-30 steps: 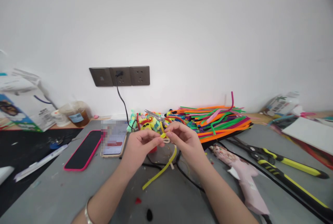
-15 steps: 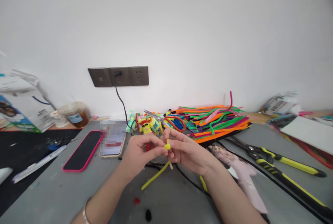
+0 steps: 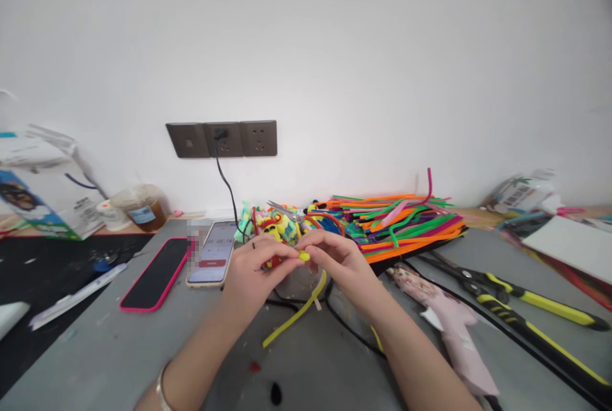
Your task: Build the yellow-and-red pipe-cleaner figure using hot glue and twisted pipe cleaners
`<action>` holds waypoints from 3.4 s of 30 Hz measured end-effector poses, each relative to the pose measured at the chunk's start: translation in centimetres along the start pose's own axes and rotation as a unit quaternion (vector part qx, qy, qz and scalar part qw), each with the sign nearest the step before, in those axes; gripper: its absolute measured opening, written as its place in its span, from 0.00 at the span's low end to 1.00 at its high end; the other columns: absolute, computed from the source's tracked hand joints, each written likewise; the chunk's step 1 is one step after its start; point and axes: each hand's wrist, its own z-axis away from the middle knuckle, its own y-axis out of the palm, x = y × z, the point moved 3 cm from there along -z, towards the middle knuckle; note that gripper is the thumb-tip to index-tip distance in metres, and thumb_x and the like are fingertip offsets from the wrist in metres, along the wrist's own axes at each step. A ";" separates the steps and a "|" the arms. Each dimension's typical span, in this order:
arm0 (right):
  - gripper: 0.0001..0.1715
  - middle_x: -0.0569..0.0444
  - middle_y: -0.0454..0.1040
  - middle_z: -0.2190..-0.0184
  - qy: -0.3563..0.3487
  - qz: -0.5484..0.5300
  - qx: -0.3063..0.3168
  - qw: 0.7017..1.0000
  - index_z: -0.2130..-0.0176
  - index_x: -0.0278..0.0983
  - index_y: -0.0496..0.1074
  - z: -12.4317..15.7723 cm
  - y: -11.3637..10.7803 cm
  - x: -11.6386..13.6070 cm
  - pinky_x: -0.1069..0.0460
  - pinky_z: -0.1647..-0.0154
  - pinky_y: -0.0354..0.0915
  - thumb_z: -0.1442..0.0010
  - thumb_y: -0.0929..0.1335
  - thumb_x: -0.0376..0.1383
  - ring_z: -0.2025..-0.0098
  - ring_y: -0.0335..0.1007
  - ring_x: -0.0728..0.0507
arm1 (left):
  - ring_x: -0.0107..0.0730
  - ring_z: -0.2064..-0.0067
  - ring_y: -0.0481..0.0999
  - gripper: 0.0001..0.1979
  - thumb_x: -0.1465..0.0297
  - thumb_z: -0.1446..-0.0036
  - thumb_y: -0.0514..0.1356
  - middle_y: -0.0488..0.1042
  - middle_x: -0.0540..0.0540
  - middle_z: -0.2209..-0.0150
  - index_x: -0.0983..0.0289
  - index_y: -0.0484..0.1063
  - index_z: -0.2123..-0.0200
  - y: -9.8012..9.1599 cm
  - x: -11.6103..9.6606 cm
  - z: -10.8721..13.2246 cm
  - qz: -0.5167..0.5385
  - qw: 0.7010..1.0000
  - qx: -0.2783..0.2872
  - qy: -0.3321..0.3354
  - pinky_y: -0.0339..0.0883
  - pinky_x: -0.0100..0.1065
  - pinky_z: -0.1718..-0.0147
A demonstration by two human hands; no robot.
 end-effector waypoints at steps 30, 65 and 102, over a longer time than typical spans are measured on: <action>0.05 0.53 0.82 0.69 -0.062 -0.007 -0.010 0.998 0.67 0.43 0.84 -0.2 0.2 0.3 0.49 0.61 0.72 0.46 0.77 0.41 0.65 0.76 0.44 | 0.26 0.71 0.78 0.03 0.71 0.42 0.66 0.79 0.49 0.71 0.62 0.75 0.66 -0.4 -0.4 0.2 -0.071 0.994 -0.054 0.056 0.73 0.26 0.71; 0.17 0.55 0.71 0.72 -0.018 0.024 -0.032 0.999 0.68 0.38 0.74 0.1 0.8 0.0 0.52 0.68 0.63 0.44 0.74 0.49 0.70 0.65 0.46 | 0.27 0.68 0.78 0.03 0.75 0.43 0.66 0.78 0.52 0.70 0.63 0.75 0.68 -0.4 -1.1 -0.2 -0.047 0.995 -0.045 0.080 0.75 0.28 0.66; 0.12 0.56 0.72 0.74 0.051 -0.105 0.172 0.978 0.73 0.37 0.77 0.7 0.4 0.5 0.54 0.69 0.62 0.49 0.78 0.41 0.71 0.66 0.49 | 0.30 0.71 0.76 0.05 0.70 0.42 0.66 0.79 0.55 0.72 0.63 0.80 0.70 -0.9 -1.4 -0.8 0.202 0.959 0.197 -0.035 0.71 0.30 0.70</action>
